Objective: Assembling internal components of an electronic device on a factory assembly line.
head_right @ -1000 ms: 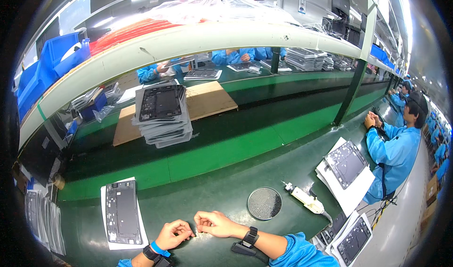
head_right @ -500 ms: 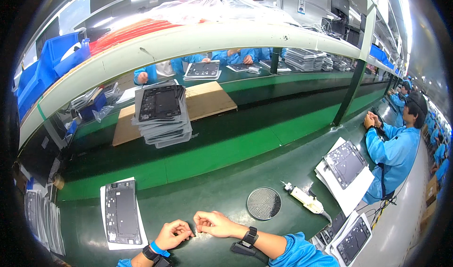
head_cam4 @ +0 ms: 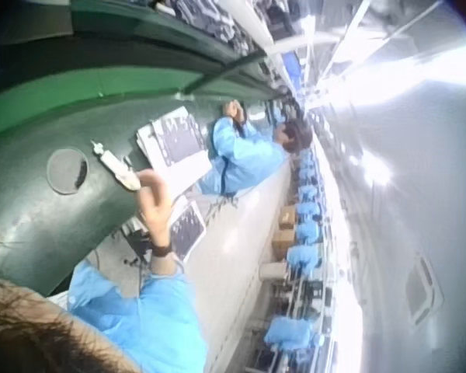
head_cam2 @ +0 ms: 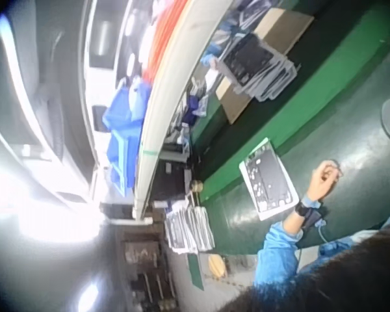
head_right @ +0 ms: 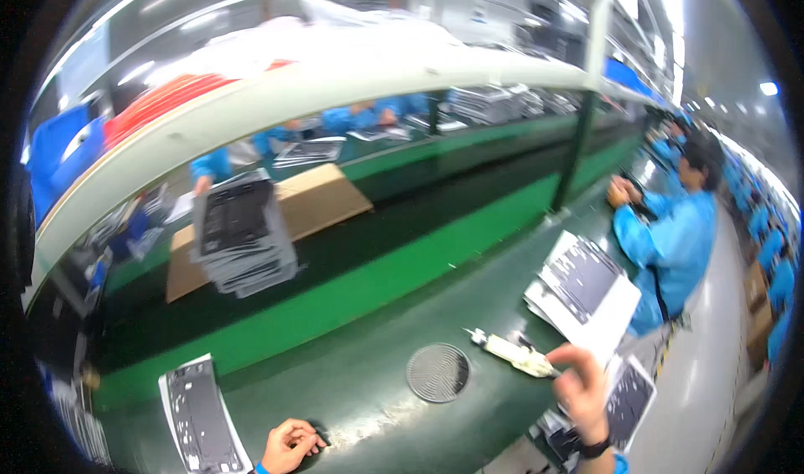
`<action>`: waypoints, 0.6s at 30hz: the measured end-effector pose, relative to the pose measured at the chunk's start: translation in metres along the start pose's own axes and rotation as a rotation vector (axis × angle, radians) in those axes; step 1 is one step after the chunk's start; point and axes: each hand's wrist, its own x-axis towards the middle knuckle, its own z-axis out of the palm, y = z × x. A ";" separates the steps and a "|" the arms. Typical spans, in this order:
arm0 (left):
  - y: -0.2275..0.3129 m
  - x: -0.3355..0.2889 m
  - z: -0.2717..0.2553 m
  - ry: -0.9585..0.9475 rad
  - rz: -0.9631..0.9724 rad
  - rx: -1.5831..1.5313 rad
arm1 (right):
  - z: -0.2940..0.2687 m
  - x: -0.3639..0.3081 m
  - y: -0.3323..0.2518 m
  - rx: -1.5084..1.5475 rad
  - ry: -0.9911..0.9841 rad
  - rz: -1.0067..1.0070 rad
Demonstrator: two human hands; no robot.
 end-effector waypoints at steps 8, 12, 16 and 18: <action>0.011 -0.003 -0.011 0.052 -0.168 0.135 | -0.190 -0.097 0.192 -1.046 0.759 0.153; -0.002 -0.001 -0.022 0.105 -0.494 0.080 | -0.203 -0.121 0.265 -1.165 0.625 0.289; 0.019 -0.001 0.012 0.151 -0.111 0.069 | -0.215 -0.168 0.308 -1.324 0.299 0.332; 0.020 0.005 0.014 0.189 -0.073 0.076 | -0.207 -0.179 0.312 -1.201 0.192 0.603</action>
